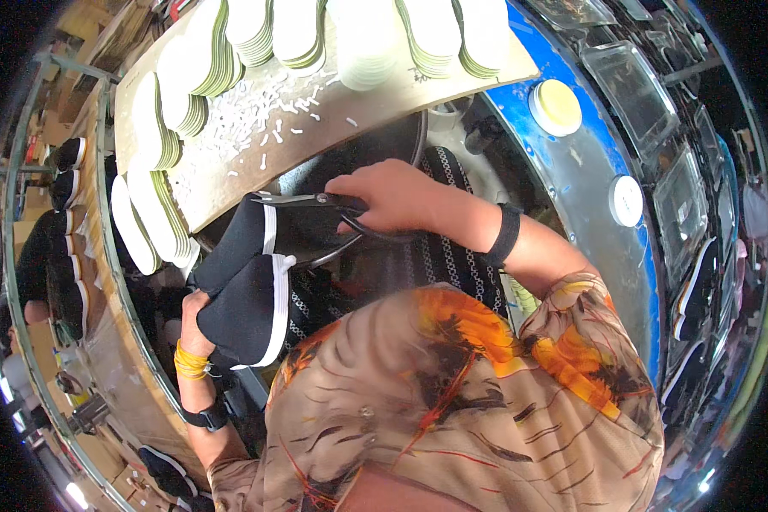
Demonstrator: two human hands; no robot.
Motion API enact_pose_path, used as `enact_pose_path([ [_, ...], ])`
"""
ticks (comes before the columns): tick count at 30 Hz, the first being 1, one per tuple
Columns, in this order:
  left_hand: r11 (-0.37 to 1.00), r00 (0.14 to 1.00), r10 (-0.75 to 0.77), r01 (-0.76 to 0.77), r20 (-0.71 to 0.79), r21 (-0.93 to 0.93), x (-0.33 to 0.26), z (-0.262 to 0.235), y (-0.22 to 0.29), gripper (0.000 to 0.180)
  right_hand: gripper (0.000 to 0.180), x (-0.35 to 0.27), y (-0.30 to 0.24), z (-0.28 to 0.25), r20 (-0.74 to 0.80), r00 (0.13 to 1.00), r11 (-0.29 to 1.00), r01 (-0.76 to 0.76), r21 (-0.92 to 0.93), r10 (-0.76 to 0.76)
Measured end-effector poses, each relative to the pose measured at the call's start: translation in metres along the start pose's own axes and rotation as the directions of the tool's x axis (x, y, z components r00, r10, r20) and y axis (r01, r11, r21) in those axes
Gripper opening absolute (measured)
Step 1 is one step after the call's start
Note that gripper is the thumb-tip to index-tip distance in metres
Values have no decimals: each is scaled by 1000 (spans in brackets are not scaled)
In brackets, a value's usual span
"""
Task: Trimming excess material from shoes with scissors and inserting insoles into them.
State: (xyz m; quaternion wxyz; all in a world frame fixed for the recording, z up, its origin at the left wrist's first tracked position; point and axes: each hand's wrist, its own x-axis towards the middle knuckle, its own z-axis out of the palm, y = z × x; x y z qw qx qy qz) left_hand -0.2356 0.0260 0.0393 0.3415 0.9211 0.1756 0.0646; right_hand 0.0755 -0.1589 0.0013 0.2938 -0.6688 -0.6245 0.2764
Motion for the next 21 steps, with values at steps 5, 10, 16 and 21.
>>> enact_pose_path([
  [5, 1000, 999, 19, -19, -34, 0, 2, 1, -1, 28, 51, -19, 3, 10, 67, 989, 989, -135, 59, 131],
  [10, 958, 940, 206, -137, -271, 252, -21, 11, -49, 33, 56, -32, -20, 1, 63, 994, 975, -96, 200, 85],
  [16, 970, 955, 153, -96, -255, 221, -3, 8, -15, 16, 53, -23, -29, -1, 0, 999, 996, 44, 78, -44],
  [21, 998, 974, -14, 27, -226, 53, -1, 9, -21, 14, 49, -34, -20, 6, 68, 986, 988, -151, -18, 152],
])
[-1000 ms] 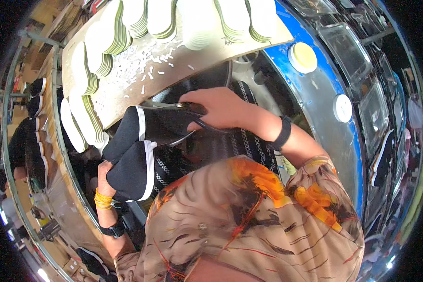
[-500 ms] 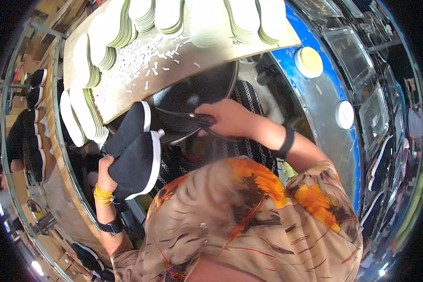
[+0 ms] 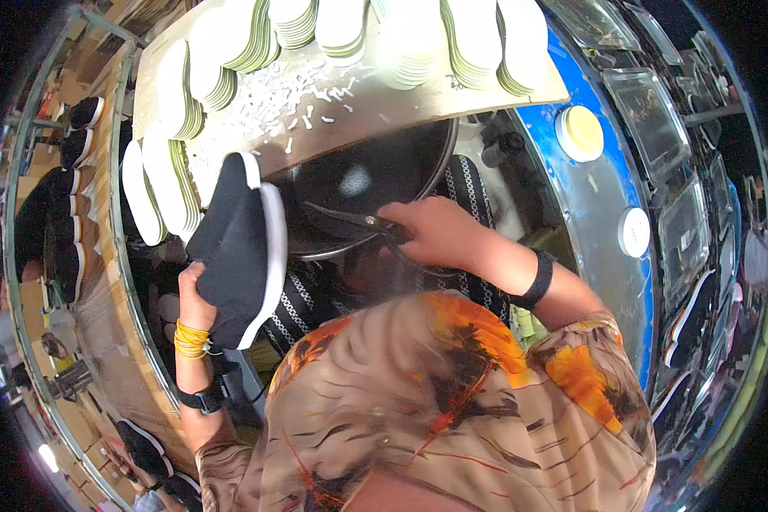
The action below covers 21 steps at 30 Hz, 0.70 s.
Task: Trimming excess material from shoes with scissors and inserting insoles into them.
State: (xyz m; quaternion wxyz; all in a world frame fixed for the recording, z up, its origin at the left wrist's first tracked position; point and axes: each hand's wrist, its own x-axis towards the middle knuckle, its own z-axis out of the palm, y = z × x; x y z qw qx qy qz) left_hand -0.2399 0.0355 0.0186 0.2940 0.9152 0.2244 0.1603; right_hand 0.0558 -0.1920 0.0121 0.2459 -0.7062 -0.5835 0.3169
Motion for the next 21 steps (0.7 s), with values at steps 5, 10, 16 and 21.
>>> enact_pose_path([
  [5, 610, 899, -384, 417, 208, -674, -68, 31, -133, 31, 52, 9, -20, 5, -19, 998, 997, 67, -38, -68],
  [10, 552, 918, -302, 388, 257, -738, -73, 63, -84, 30, 55, 32, -42, 8, -73, 981, 980, 174, -100, -182],
  [16, 460, 922, -309, 358, 232, -812, -50, 84, -51, 28, 54, 43, -55, 12, -152, 946, 945, 252, -209, -286],
  [21, 349, 924, -287, 346, 252, -871, -65, 99, -13, 28, 53, 39, -52, 12, -115, 945, 925, 268, -270, -307],
])
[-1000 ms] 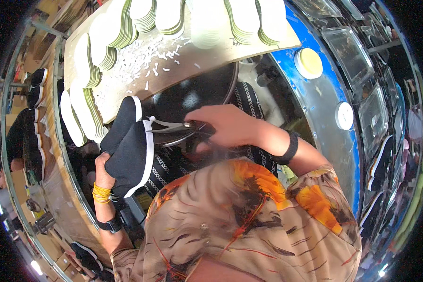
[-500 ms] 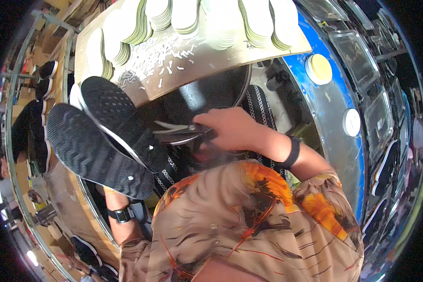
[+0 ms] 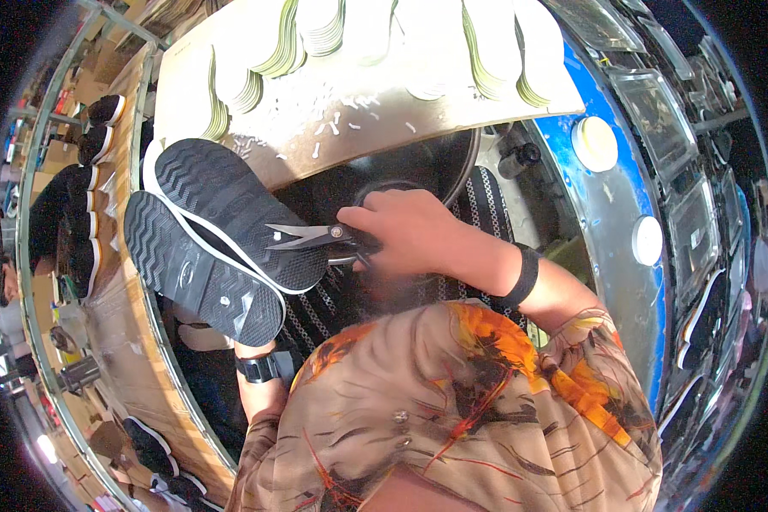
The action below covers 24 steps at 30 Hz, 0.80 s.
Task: Trimming excess material from shoes with scissors and inserting insoles into them.
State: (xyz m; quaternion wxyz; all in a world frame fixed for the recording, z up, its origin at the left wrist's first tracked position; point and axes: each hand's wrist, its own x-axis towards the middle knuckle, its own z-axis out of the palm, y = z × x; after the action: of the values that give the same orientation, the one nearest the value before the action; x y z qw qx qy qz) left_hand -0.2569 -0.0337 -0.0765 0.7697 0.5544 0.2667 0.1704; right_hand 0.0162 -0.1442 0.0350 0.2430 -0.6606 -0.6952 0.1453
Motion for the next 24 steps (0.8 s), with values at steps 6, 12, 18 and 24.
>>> enact_pose_path([
  [6, 985, 1000, 0, 2, 15, -171, 10, 10, 6, 27, 48, -13, 16, 22, 103, 994, 999, -33, 6, 32],
  [12, 943, 1000, 18, -15, 6, -331, 38, 15, 26, 26, 51, -19, 9, 12, 21, 1000, 991, -15, 130, 12],
  [18, 904, 995, 81, -98, -59, -416, 102, 3, 51, 25, 52, 19, -40, -10, 98, 974, 974, 212, -74, -205],
  [24, 848, 932, 246, -340, -267, -406, 49, 20, 47, 24, 52, 12, -22, 11, 115, 977, 978, 189, -85, -179],
])
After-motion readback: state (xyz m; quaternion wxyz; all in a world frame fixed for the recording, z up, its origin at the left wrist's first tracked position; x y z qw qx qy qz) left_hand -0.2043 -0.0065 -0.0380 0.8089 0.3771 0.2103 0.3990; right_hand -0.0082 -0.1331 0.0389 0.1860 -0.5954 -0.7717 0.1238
